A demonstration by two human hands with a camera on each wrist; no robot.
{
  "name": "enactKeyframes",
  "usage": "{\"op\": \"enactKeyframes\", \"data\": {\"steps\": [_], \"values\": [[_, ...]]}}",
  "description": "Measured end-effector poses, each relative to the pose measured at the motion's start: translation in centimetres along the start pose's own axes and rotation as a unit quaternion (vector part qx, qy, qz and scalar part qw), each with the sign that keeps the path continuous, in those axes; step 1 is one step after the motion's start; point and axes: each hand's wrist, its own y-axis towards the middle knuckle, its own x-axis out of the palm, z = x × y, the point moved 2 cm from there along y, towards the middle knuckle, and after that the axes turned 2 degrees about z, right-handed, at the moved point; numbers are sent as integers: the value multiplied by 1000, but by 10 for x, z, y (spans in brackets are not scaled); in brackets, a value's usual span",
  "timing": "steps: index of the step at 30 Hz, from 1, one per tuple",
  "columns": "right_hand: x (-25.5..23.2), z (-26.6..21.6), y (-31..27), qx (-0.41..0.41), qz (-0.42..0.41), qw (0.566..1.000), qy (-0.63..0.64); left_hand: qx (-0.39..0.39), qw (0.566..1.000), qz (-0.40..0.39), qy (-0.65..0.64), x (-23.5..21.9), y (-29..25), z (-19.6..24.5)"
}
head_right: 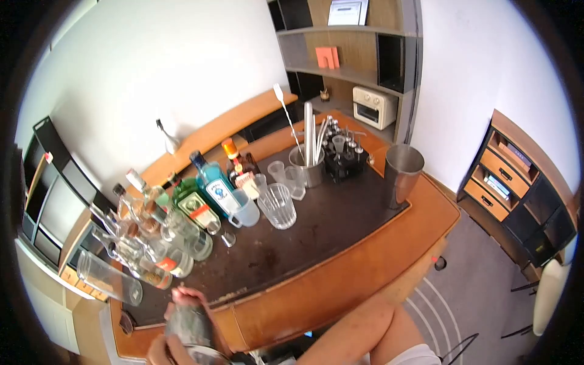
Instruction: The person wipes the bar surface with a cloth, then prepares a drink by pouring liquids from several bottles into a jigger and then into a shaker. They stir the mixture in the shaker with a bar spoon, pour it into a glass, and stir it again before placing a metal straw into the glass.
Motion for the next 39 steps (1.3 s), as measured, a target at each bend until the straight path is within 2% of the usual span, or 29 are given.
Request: {"op": "enactKeyframes", "data": {"steps": [2,3,6,10,11,14,15,17,18,19,22,24,25,26,28,30,32,34,35,38,39], "values": [[16,-6,-7,-32,43,998,-17,0,1000,-10,-17,1,0,2],[51,-7,-12,15,-44,999,-2,3,1000,-12,-21,-1,-2,2],[-13,-13,-12,-19,35,999,8,8,999,-30,-40,0,5,5],[37,-1,1,-38,-36,999,0,22,996,-53,-72,-1,4,14],[34,3,5,-23,-53,998,38,22,995,-55,-81,-9,2,13],[-12,-3,-5,-42,-7,999,-8,21,995,-42,-85,-19,-19,17],[4,4,-3,-39,-48,998,-13,22,994,-48,-97,-18,-14,14],[44,16,1,-20,-182,982,45,22,992,-53,-113,-16,-14,9],[48,26,4,15,-111,993,42,25,991,-55,-121,-15,-15,8],[39,15,-2,-17,-60,997,-53,21,990,-60,-124,-15,-11,5],[36,-6,-10,-41,-18,995,-85,12,990,-60,-127,-6,-12,0],[51,24,7,45,-181,980,66,11,988,-69,-139,-8,-16,-6],[43,26,10,54,-158,984,60,10,987,-78,-142,-8,-13,-7],[38,22,8,10,-121,992,-21,9,988,-71,-138,11,-23,-10],[25,13,2,-90,-48,977,-187,12,989,-65,-130,7,-26,-13],[65,21,1,29,-108,993,23,14,985,-89,-149,-6,-24,-14],[53,26,12,68,-256,963,46,10,984,-93,-155,-15,-28,-9],[36,13,-2,10,-128,988,-81,10,984,-80,-158,-22,-41,-7],[36,8,-4,-3,-106,988,-113,7,983,-81,-163,-19,-41,-8],[61,12,0,18,-146,988,-52,-36,968,-132,-211,-26,-23,-24],[62,10,-2,23,-143,988,-46,-38,969,-125,-212,-33,-17,-26]]}}
